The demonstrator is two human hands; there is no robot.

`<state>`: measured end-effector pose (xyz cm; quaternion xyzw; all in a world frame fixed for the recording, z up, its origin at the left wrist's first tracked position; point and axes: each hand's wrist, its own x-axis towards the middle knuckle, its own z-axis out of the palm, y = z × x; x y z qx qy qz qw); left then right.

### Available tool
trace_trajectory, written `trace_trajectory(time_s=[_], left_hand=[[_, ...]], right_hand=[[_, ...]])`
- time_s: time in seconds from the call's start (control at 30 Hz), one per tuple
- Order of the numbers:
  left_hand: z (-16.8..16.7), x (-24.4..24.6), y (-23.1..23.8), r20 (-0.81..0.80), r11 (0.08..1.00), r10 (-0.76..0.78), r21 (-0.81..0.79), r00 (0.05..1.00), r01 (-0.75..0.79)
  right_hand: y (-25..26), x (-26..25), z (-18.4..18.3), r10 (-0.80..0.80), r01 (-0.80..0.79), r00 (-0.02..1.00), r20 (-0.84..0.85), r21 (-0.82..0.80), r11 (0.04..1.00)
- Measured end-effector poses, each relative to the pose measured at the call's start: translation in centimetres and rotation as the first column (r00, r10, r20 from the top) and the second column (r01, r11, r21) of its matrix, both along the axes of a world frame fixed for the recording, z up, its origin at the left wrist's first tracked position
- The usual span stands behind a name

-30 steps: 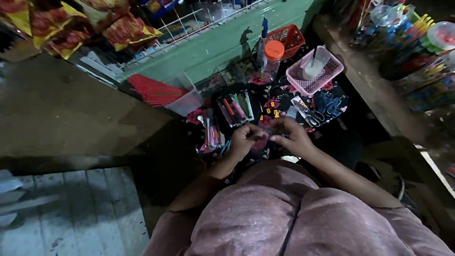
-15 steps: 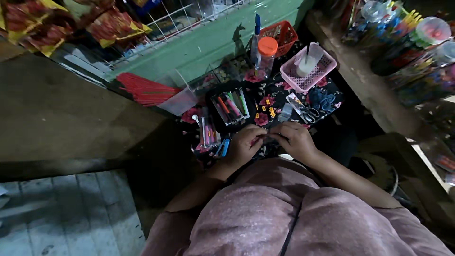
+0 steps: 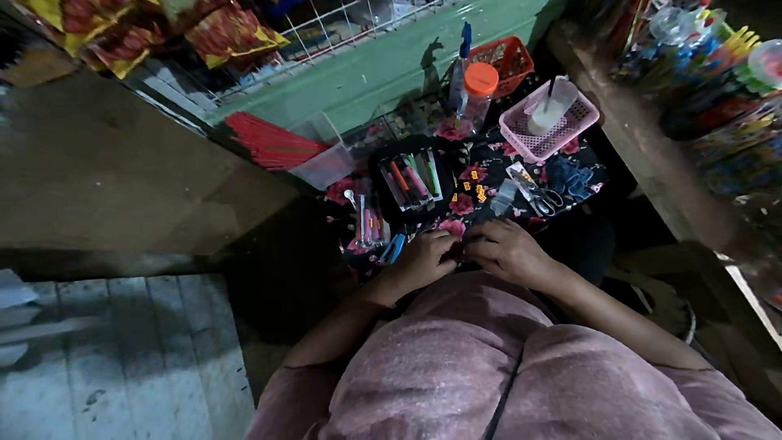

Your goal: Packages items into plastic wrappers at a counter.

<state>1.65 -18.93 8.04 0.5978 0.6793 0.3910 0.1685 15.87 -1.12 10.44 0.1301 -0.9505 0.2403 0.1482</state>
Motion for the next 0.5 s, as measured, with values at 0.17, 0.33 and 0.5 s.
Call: trace_trajectory(time_s=[0.17,0.33,0.5], left_hand=[[-1.0,-0.8,-1.0,-0.051,0.996,-0.084,-0.001,0.995,0.084],[-2.1,-0.9,-1.5,-0.135,0.963,-0.217,0.133,0.967,0.235],[-3.0,-0.7,-2.1,-0.144,0.932,-0.189,0.287,0.971,0.223]], right_hand=[[0.2,-0.6,0.4,0.125,-0.127,0.979,0.163,0.002,0.992],[1.0,-1.9,-0.2,0.207,-0.236,0.951,0.23,0.102,0.966],[1.0,-3.4,0.5,0.313,-0.314,0.866,0.389,-0.064,0.947]])
